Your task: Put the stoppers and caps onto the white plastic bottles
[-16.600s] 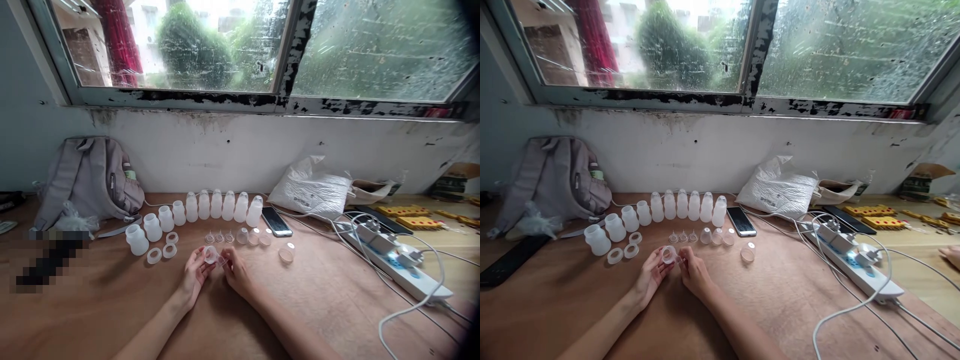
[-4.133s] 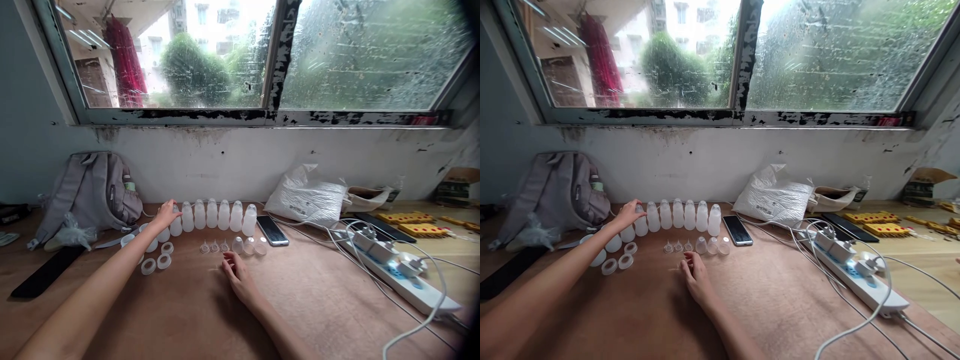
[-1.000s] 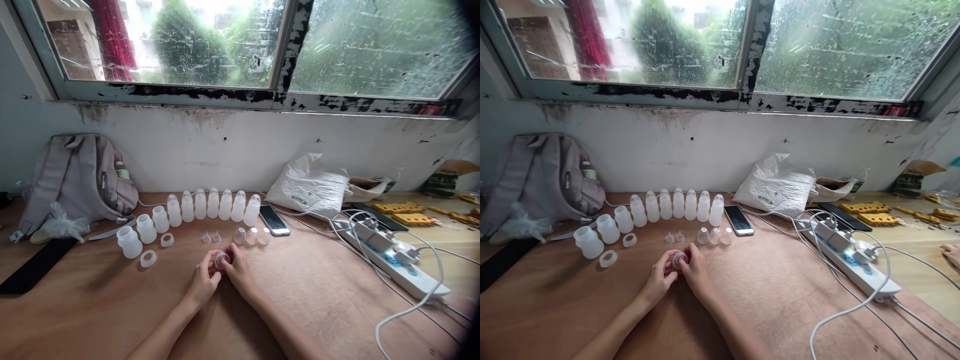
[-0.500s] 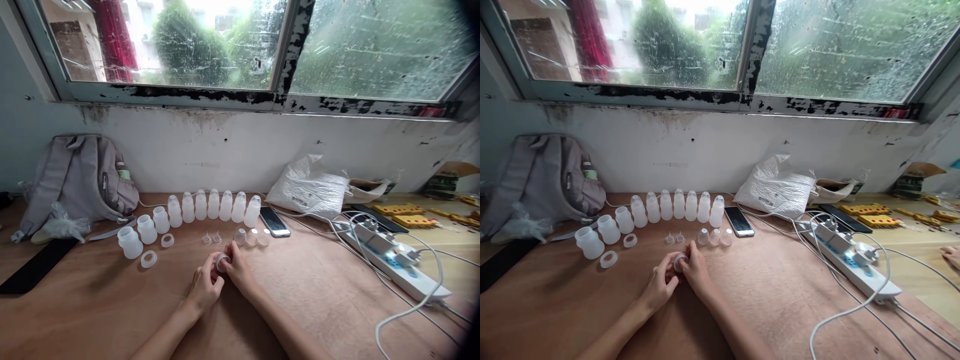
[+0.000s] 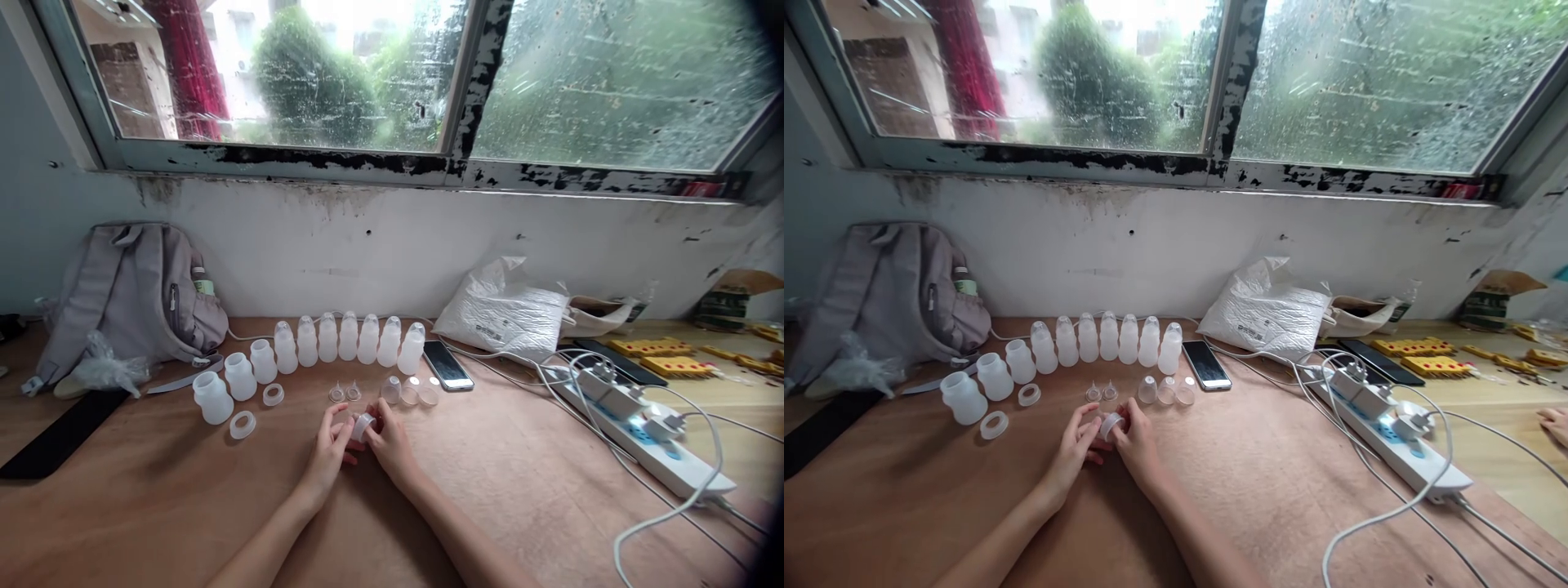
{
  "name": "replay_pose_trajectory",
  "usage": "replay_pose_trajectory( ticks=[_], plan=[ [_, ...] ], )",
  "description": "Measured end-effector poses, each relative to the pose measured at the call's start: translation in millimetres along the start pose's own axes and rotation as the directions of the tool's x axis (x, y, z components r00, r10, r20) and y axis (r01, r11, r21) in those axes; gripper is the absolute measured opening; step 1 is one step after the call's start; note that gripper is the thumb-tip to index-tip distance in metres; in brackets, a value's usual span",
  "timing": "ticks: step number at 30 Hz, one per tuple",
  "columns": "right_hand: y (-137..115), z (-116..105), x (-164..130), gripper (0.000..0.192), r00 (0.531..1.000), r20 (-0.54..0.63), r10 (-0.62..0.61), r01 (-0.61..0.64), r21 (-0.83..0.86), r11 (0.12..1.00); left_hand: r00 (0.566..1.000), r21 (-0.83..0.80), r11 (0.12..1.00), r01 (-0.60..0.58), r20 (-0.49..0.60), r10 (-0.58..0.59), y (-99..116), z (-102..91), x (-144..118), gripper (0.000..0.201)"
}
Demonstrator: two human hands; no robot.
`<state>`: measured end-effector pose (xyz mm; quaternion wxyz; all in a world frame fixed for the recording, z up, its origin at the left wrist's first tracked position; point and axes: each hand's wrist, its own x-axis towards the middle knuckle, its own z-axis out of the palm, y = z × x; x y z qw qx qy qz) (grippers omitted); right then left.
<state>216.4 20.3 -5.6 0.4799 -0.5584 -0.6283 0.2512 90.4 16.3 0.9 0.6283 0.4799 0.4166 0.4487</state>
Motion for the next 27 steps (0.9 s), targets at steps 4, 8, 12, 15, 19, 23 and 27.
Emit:
replay_pose_trajectory(
  ticks=[4,8,12,15,19,23,27],
  plan=[
    [-2.0,0.7,-1.8,0.011,0.999,0.036,-0.039,0.039,-0.004,0.999,1.0,-0.094,0.995,0.02,0.016,-0.019,6.8,-3.8,1.3,0.049],
    [-4.5,-0.1,-2.5,0.009,0.995,0.065,-0.071,0.072,-0.001,0.997,0.997,-0.152,0.987,0.057,0.062,-0.048,11.5,-7.5,0.8,0.042],
    [-8.1,-1.7,-3.1,0.007,0.988,0.116,-0.101,0.1,0.013,0.995,1.0,-0.078,0.997,-0.019,0.02,0.02,10.7,-9.6,1.4,0.035],
    [-10.6,-3.3,-3.5,0.008,0.984,0.145,-0.099,0.1,0.003,0.995,0.991,0.004,0.994,-0.114,-0.07,0.114,8.8,-13.3,5.4,0.034],
    [-12.5,-4.5,-4.4,0.02,0.981,0.161,-0.111,0.11,0.01,0.994,0.944,0.185,0.95,-0.251,-0.172,0.283,5.1,-23.0,15.0,0.034],
    [-10.9,-4.4,-4.6,0.023,0.988,0.122,-0.096,0.095,0.015,0.995,0.873,0.423,0.828,-0.368,-0.149,0.464,3.7,-30.5,19.6,0.03],
    [-6.9,-4.4,-4.6,0.022,0.991,0.083,-0.104,0.105,-0.013,0.994,0.827,0.501,0.767,-0.401,-0.163,0.539,9.8,-34.7,17.4,0.027]
  ],
)
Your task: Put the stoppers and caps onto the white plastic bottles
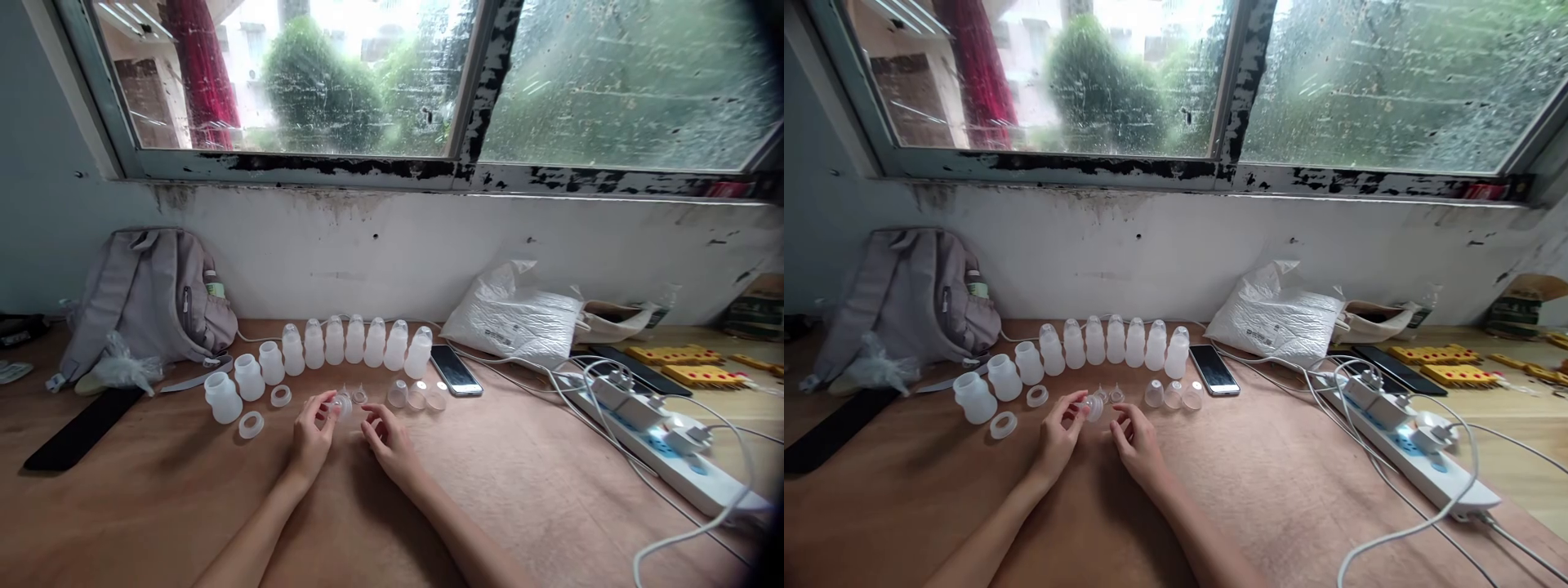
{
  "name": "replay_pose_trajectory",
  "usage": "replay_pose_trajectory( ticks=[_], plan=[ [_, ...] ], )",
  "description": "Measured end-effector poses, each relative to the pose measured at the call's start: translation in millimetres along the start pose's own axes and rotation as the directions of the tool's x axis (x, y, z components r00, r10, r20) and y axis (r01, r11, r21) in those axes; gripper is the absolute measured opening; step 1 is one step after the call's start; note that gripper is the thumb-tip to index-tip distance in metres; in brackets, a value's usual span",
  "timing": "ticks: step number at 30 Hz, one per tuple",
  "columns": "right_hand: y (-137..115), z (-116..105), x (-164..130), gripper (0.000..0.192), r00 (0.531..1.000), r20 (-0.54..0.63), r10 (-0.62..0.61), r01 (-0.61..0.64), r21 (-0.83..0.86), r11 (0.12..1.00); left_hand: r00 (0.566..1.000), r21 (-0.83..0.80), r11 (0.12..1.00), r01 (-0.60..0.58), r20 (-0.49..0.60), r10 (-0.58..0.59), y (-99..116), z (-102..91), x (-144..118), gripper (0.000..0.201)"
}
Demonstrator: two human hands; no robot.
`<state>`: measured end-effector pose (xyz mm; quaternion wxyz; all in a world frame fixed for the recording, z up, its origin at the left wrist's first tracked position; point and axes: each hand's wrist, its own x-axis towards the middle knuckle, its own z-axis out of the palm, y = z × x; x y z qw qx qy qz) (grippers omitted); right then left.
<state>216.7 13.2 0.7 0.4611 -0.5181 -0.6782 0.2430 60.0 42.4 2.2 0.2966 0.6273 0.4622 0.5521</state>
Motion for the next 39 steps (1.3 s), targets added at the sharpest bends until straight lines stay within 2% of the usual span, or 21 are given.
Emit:
replay_pose_trajectory(
  ticks=[3,6,8,11,14,18,21,24,28,31,35,37,39],
  plan=[
    [3.0,3.7,-1.0,0.022,0.999,-0.013,-0.033,0.032,-0.05,0.998,0.981,-0.075,0.995,0.063,-0.179,-0.076,2.2,-8.9,6.5,0.027],
    [4.5,16.9,2.1,0.024,0.996,0.01,-0.094,0.094,-0.119,0.988,0.92,-0.214,0.97,0.112,-0.347,-0.183,0.1,-20.4,16.1,0.027],
    [2.6,31.4,10.6,0.028,0.988,0.042,-0.151,0.156,-0.157,0.975,0.872,-0.299,0.942,0.154,-0.407,-0.272,-3.1,-28.0,20.5,0.028],
    [-7.8,56.3,37.2,0.036,0.969,0.075,-0.234,0.244,-0.195,0.95,0.814,-0.361,0.909,0.207,-0.453,-0.364,-7.8,-38.2,20.1,0.028],
    [-26.9,77.6,75.8,0.042,0.961,0.083,-0.263,0.275,-0.244,0.93,0.788,-0.378,0.902,0.209,-0.481,-0.384,-10.0,-47.5,14.9,0.028],
    [-52.9,98.0,122.7,0.044,0.94,0.184,-0.289,0.335,-0.327,0.884,0.746,-0.415,0.89,0.19,-0.528,-0.406,-9.4,-58.9,12.4,0.028],
    [-62.9,109.2,139.6,0.036,0.934,0.228,-0.275,0.345,-0.37,0.863,0.725,-0.438,0.882,0.172,-0.55,-0.414,-7.9,-63.8,14.7,0.027],
    [-65.6,113.8,137.4,0.025,0.937,0.216,-0.275,0.34,-0.373,0.863,0.716,-0.454,0.876,0.163,-0.556,-0.422,-6.7,-65.0,16.5,0.027],
    [-66.5,100.0,112.7,0.017,0.94,0.17,-0.296,0.339,-0.357,0.871,0.715,-0.467,0.869,0.162,-0.551,-0.43,-5.6,-64.7,16.3,0.027],
    [-67.3,72.5,86.2,0.015,0.941,0.03,-0.336,0.333,-0.241,0.912,0.734,-0.474,0.865,0.166,-0.526,-0.429,-4.0,-63.0,15.3,0.028],
    [-65.2,25.8,48.5,0.017,0.947,-0.171,-0.27,0.259,-0.088,0.962,0.788,-0.475,0.861,0.183,-0.452,-0.417,0.3,-52.8,11.9,0.03],
    [-60.2,6.3,31.3,0.02,0.946,-0.22,-0.238,0.225,-0.083,0.971,0.831,-0.479,0.856,0.195,-0.383,-0.404,3.2,-43.3,7.7,0.031],
    [-51.4,-6.9,16.7,0.023,0.95,-0.219,-0.224,0.205,-0.108,0.973,0.877,-0.499,0.836,0.228,-0.268,-0.399,6.2,-32.3,1.6,0.032]
  ],
)
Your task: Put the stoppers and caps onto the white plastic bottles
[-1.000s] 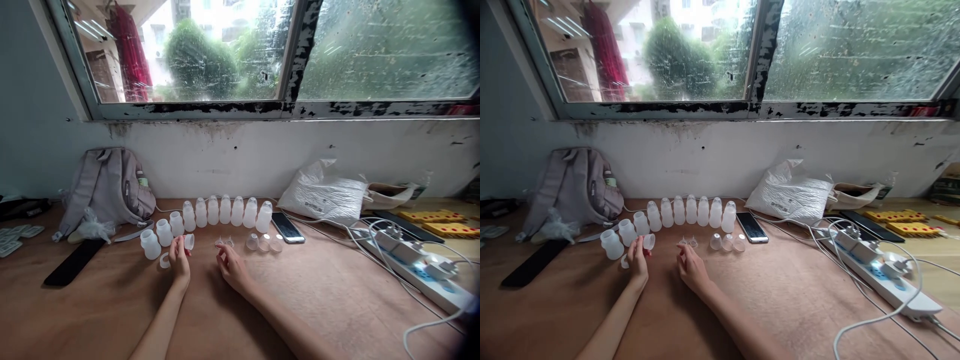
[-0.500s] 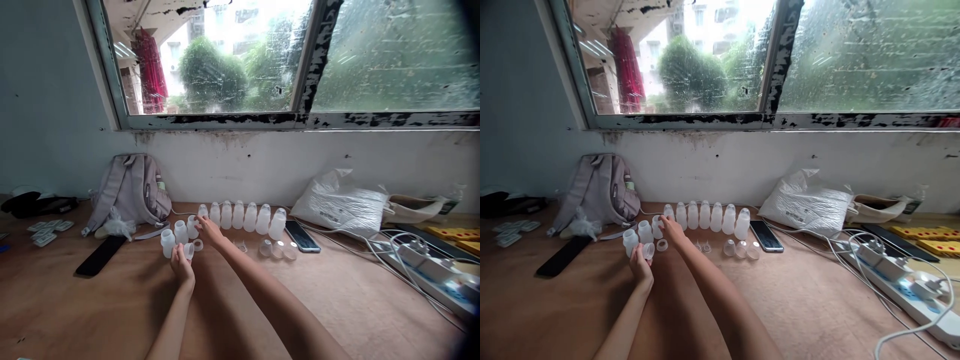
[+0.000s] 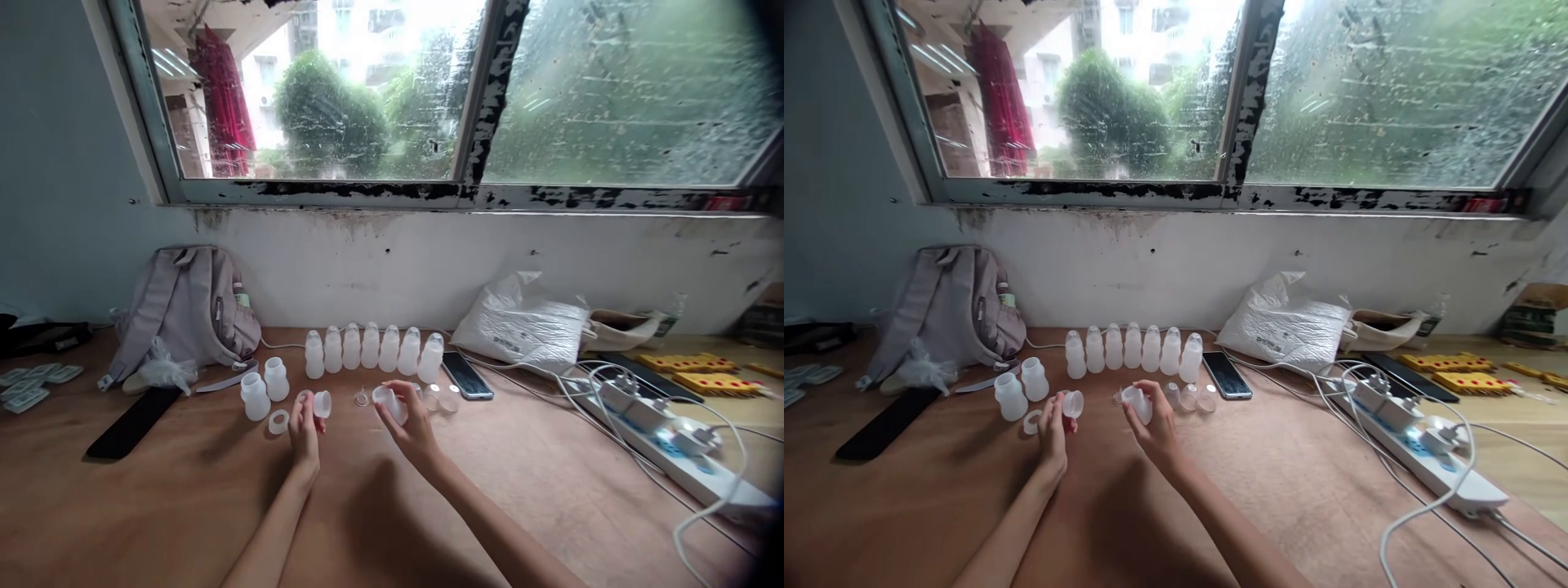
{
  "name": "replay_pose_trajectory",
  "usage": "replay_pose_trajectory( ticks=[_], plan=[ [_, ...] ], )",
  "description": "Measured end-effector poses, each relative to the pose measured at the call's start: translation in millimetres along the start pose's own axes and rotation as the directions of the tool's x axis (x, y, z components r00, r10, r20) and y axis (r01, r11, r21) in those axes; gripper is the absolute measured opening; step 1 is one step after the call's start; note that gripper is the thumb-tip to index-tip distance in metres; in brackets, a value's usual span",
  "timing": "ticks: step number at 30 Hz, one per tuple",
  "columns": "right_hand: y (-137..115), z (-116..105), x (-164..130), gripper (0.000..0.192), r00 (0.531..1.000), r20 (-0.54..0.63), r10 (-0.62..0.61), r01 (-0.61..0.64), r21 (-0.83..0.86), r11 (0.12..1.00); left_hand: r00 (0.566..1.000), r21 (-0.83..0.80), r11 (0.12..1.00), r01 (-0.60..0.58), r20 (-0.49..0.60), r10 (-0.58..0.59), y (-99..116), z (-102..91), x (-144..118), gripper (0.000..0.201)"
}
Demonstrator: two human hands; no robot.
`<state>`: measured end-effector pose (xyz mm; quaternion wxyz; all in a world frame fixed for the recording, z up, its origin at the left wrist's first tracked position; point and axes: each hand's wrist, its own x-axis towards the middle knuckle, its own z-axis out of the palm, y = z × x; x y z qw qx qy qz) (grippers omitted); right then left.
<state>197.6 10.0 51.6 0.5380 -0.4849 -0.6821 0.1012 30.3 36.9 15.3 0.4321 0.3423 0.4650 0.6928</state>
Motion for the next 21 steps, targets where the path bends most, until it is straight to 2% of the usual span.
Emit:
replay_pose_trajectory(
  ticks=[4,7,9,12,15,21],
  plan=[
    [21.6,-12.7,-23.5,0.028,0.998,0.063,0.028,-0.025,-0.053,0.998,0.963,0.005,0.993,0.118,0.243,-0.116,-7.6,11.1,-19.7,0.034],
    [37.6,-14.3,-38.1,0.042,0.992,0.118,0.044,-0.035,-0.071,0.997,0.931,0.045,0.988,0.146,0.333,-0.153,-9.8,14.4,-29.2,0.033],
    [45.2,-14.7,-45.3,0.05,0.983,0.172,0.062,-0.048,-0.083,0.995,0.923,0.063,0.986,0.156,0.346,-0.168,-10.2,15.5,-32.4,0.033],
    [50.5,-15.0,-51.0,0.044,0.974,0.207,0.087,-0.061,-0.127,0.99,0.913,0.09,0.981,0.171,0.36,-0.192,-11.3,17.3,-34.3,0.032],
    [50.3,-15.9,-50.4,0.036,0.975,0.219,0.036,0.002,-0.169,0.986,0.905,0.109,0.978,0.179,0.373,-0.207,-12.5,18.8,-35.0,0.032],
    [47.2,-21.7,-43.1,0.04,0.96,0.272,-0.06,0.111,-0.178,0.978,0.892,0.152,0.971,0.183,0.389,-0.229,-12.5,18.6,-34.8,0.032]
  ],
)
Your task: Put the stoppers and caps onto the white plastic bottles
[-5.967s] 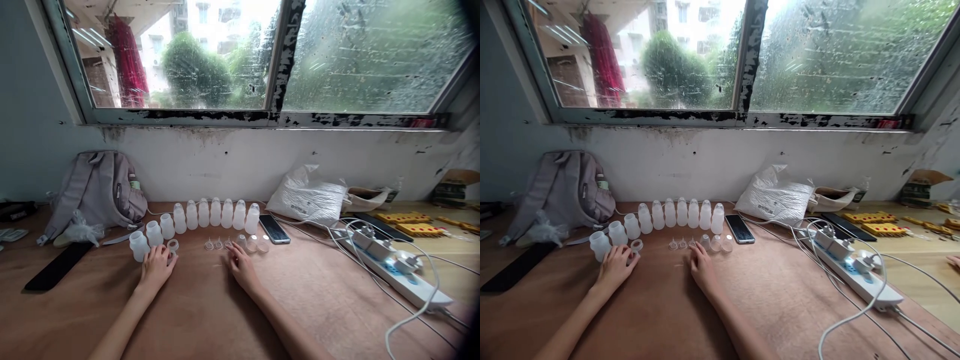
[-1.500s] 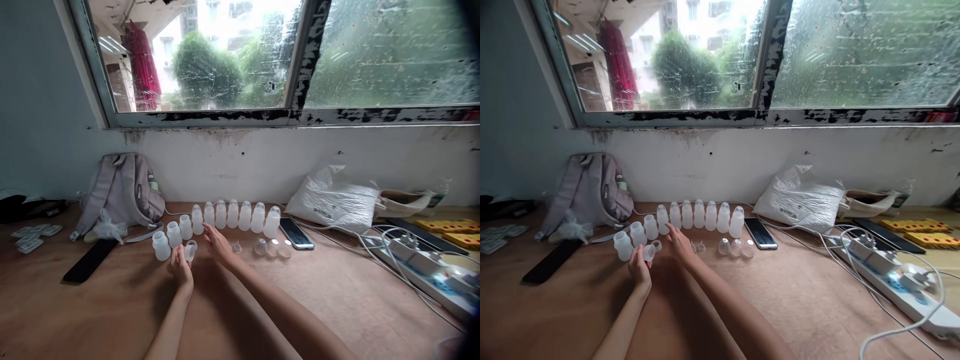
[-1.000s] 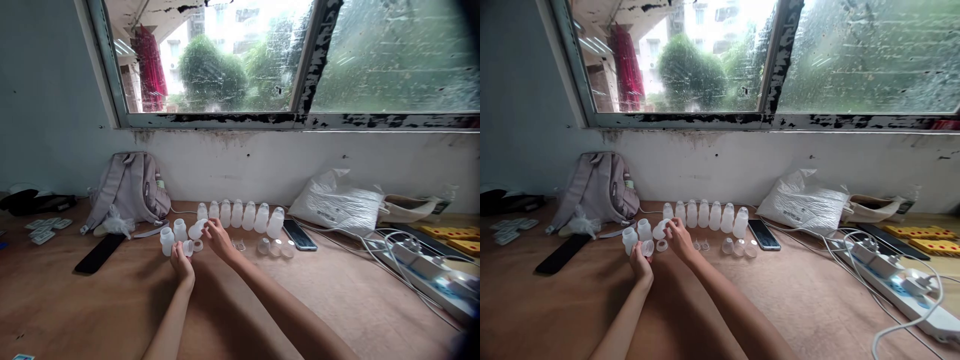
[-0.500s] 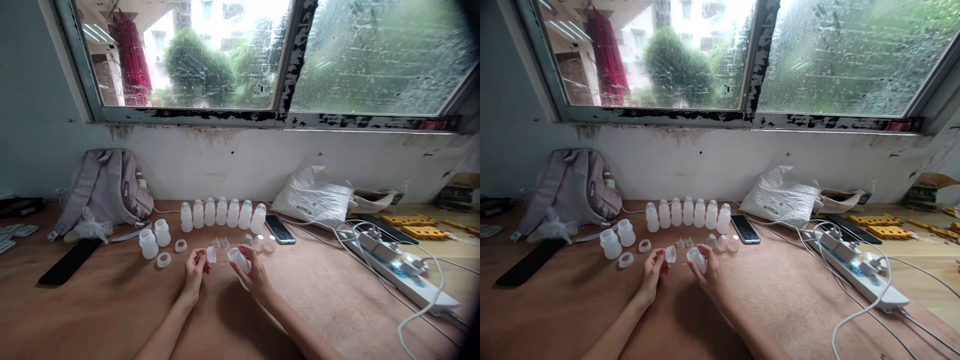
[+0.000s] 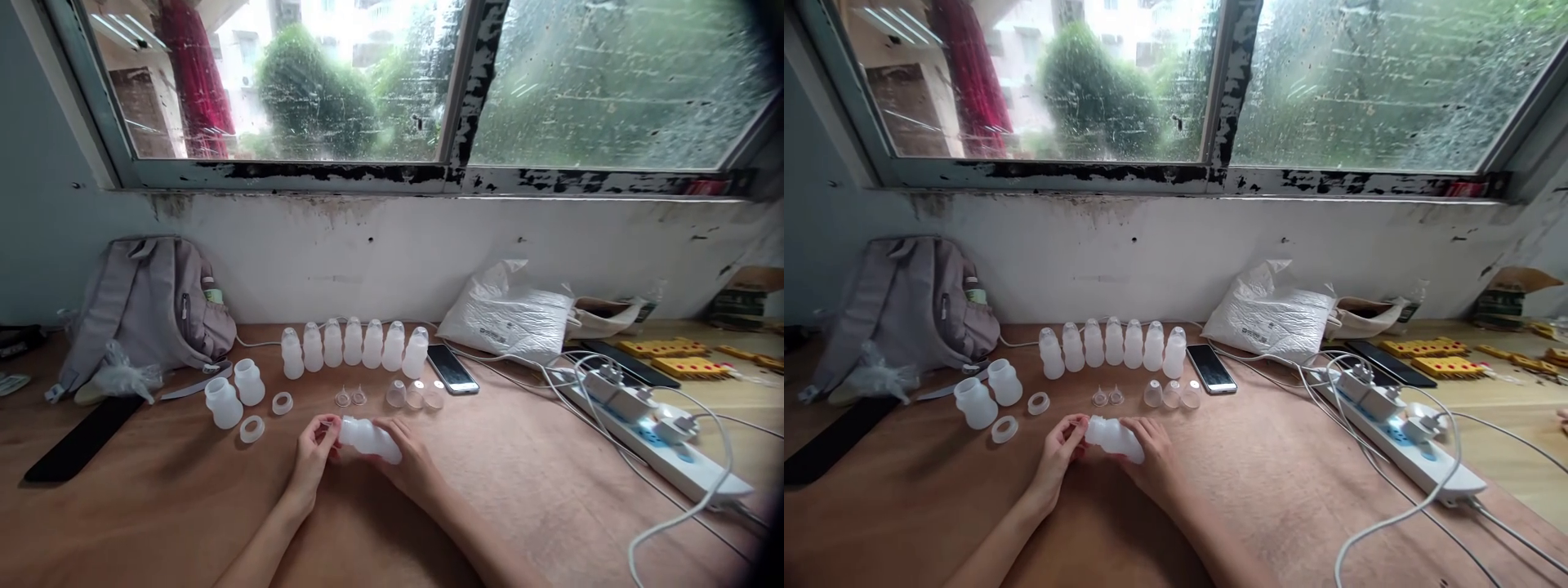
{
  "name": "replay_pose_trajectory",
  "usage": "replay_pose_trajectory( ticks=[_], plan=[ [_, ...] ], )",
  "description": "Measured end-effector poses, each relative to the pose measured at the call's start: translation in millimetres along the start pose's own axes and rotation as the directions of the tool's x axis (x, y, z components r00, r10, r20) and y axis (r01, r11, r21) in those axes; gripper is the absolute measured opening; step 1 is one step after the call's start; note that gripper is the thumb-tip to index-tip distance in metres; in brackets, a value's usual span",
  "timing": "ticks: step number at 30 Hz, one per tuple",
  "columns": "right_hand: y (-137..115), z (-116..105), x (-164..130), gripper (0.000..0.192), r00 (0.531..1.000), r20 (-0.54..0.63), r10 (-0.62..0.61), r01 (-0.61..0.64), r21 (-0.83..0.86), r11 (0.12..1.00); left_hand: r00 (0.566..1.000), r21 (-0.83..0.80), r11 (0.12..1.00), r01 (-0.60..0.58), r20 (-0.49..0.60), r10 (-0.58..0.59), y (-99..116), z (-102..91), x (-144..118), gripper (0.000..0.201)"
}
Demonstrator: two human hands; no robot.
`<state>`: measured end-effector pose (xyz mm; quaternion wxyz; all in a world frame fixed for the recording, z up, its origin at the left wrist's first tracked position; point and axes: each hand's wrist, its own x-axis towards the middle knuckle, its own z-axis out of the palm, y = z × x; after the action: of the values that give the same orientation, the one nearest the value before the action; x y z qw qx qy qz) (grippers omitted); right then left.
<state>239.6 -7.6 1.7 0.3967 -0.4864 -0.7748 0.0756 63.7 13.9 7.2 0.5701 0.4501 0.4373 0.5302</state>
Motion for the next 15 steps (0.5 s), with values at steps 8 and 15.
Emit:
replay_pose_trajectory(
  ticks=[8,15],
  plan=[
    [1.6,-3.6,-1.8,0.041,0.998,-0.014,-0.068,0.067,-0.055,0.996,0.999,0.057,0.998,-0.039,0.034,0.037,0.5,-0.9,-1.5,0.024],
    [-5.3,-8.9,-0.3,0.037,0.998,0.042,0.043,-0.045,0.058,0.997,0.993,-0.068,0.998,-0.004,0.115,0.011,14.0,-6.9,-2.1,0.03]
  ],
)
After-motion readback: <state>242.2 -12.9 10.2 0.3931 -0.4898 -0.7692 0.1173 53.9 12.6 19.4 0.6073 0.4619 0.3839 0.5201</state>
